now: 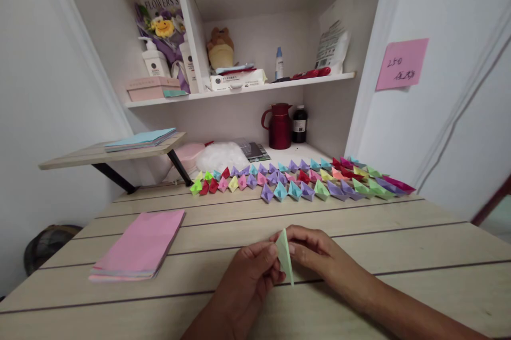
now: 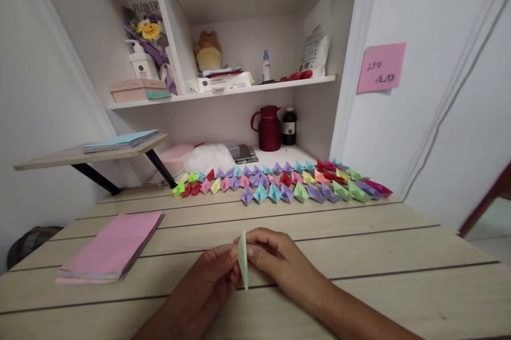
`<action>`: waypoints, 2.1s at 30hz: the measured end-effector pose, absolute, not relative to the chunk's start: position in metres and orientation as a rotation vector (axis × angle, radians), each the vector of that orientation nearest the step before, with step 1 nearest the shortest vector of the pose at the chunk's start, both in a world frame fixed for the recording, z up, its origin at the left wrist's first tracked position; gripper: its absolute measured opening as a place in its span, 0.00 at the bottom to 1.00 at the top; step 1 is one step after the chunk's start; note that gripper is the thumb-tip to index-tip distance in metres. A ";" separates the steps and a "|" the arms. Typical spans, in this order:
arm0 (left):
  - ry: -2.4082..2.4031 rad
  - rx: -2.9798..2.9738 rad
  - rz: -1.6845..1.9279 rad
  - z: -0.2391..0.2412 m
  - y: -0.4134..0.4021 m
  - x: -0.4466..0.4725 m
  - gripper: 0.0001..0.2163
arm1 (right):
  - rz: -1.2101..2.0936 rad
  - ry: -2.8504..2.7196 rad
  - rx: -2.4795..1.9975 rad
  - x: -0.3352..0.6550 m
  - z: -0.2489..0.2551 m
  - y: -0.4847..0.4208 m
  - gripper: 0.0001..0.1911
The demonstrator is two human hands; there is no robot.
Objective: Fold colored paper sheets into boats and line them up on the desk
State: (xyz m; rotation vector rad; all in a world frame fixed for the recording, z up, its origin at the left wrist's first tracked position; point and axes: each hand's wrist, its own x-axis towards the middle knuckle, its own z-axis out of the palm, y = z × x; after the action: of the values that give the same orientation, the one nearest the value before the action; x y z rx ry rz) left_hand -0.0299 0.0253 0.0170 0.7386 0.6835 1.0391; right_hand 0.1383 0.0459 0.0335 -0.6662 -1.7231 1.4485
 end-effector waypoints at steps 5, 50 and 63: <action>0.723 0.711 1.057 0.015 0.026 -0.031 0.13 | 1.249 -1.753 -0.804 0.143 0.032 0.045 0.16; 0.836 0.741 1.164 0.011 0.019 -0.020 0.18 | -0.185 -2.251 -0.666 0.140 0.012 0.045 0.10; 1.107 0.773 1.393 0.006 0.032 -0.034 0.17 | 1.250 -1.807 -0.961 0.137 0.022 0.051 0.17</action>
State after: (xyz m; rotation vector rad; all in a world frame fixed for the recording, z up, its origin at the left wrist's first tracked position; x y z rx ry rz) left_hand -0.0342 0.0323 0.0061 0.7735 1.1072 1.3930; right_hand 0.1366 0.0512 0.0215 -0.9614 -1.8072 1.2501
